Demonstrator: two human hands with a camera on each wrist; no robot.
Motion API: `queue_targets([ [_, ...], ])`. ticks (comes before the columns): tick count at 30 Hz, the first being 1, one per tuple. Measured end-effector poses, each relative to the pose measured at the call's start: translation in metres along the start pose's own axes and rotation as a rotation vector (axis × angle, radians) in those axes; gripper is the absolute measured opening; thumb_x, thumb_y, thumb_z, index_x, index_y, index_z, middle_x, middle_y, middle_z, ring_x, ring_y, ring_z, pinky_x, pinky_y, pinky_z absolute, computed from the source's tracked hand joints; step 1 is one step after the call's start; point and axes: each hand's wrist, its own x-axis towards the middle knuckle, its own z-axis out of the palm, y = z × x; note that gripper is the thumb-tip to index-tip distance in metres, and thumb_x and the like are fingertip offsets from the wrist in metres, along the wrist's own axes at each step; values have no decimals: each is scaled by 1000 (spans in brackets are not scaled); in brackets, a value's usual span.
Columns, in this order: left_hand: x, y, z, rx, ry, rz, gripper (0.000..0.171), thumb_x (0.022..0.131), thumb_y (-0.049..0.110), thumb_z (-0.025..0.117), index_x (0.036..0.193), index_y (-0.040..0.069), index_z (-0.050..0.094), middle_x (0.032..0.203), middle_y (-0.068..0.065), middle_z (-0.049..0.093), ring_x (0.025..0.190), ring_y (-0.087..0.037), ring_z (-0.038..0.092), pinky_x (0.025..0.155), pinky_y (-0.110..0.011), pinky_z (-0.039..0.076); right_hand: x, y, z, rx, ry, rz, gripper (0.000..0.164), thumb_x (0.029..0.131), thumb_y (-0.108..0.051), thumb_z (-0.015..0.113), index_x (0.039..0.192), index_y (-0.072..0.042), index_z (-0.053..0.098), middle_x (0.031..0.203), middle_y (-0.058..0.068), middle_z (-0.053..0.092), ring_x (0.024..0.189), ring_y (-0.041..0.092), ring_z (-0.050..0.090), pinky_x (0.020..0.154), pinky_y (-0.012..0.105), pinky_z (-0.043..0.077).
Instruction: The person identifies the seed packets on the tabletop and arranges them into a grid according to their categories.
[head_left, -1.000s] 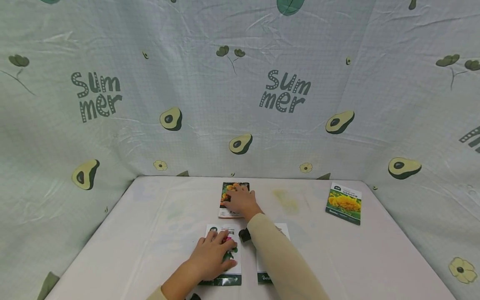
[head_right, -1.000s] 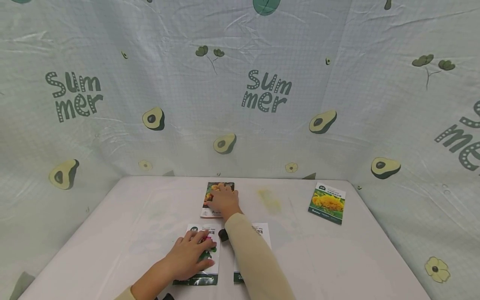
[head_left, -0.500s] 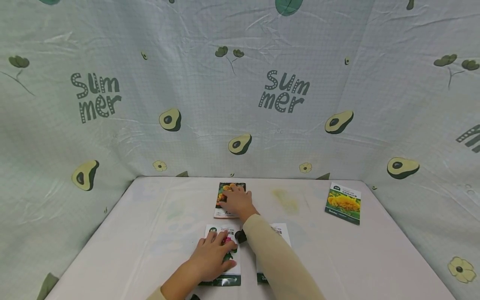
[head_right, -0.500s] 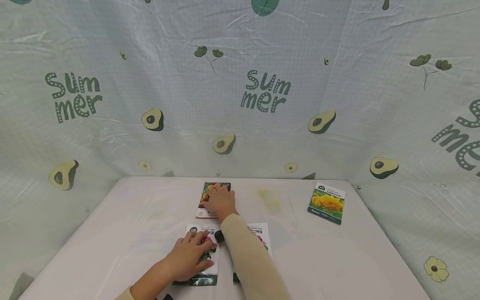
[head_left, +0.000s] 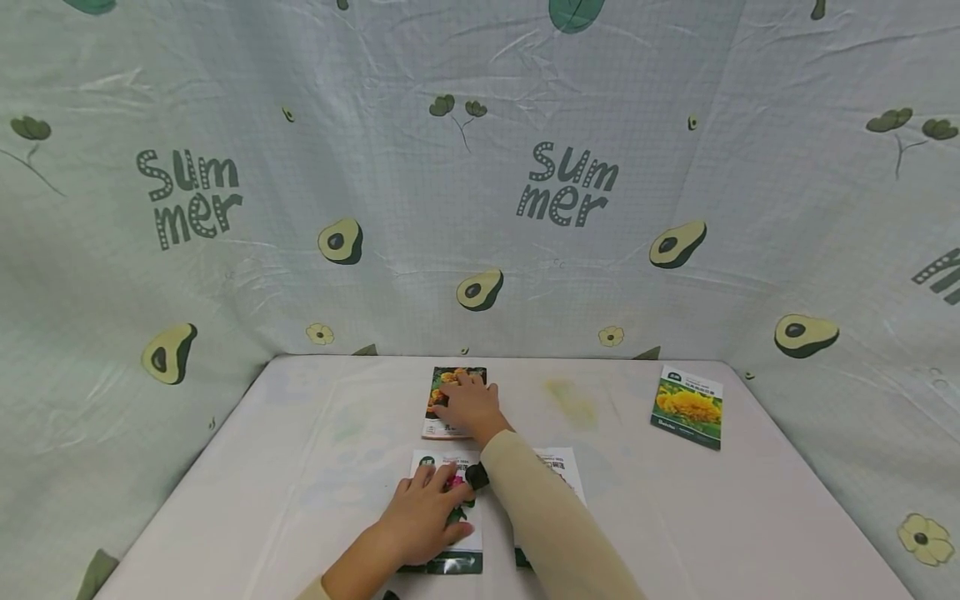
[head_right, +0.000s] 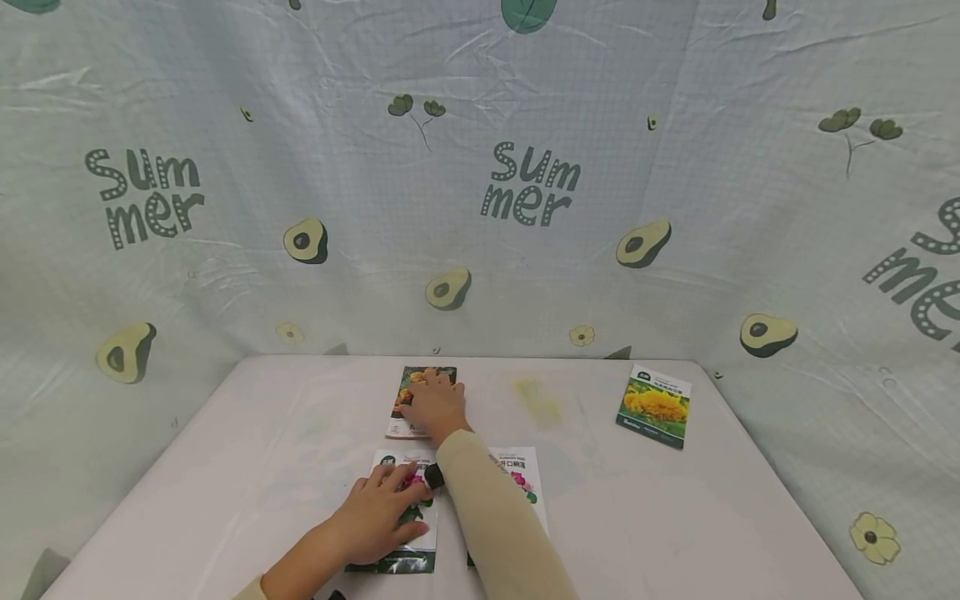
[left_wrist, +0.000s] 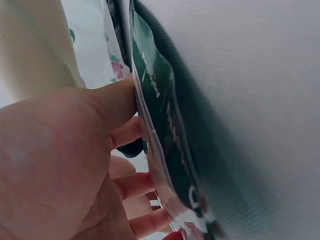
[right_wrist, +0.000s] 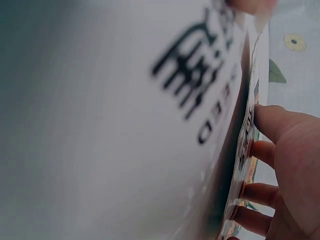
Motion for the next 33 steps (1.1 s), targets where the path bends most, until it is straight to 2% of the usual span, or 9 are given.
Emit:
queue_targets([
  [11, 1, -1, 2, 3, -11, -10, 38, 96, 52, 66, 126, 29, 64, 156, -14, 46, 138, -45, 41, 101, -68, 40, -3, -4, -2, -7, -1, -21, 54, 100, -57, 56, 149, -35, 53, 161, 2, 43, 148, 29, 39, 115, 59, 34],
  [33, 1, -2, 5, 10, -11, -6, 38, 96, 53, 65, 126, 30, 63, 156, -13, 46, 138, -44, 41, 100, -67, 40, -4, -8, -2, -39, 5, -2, 54, 99, -58, 57, 148, -35, 55, 160, 2, 44, 146, 29, 40, 115, 58, 35],
])
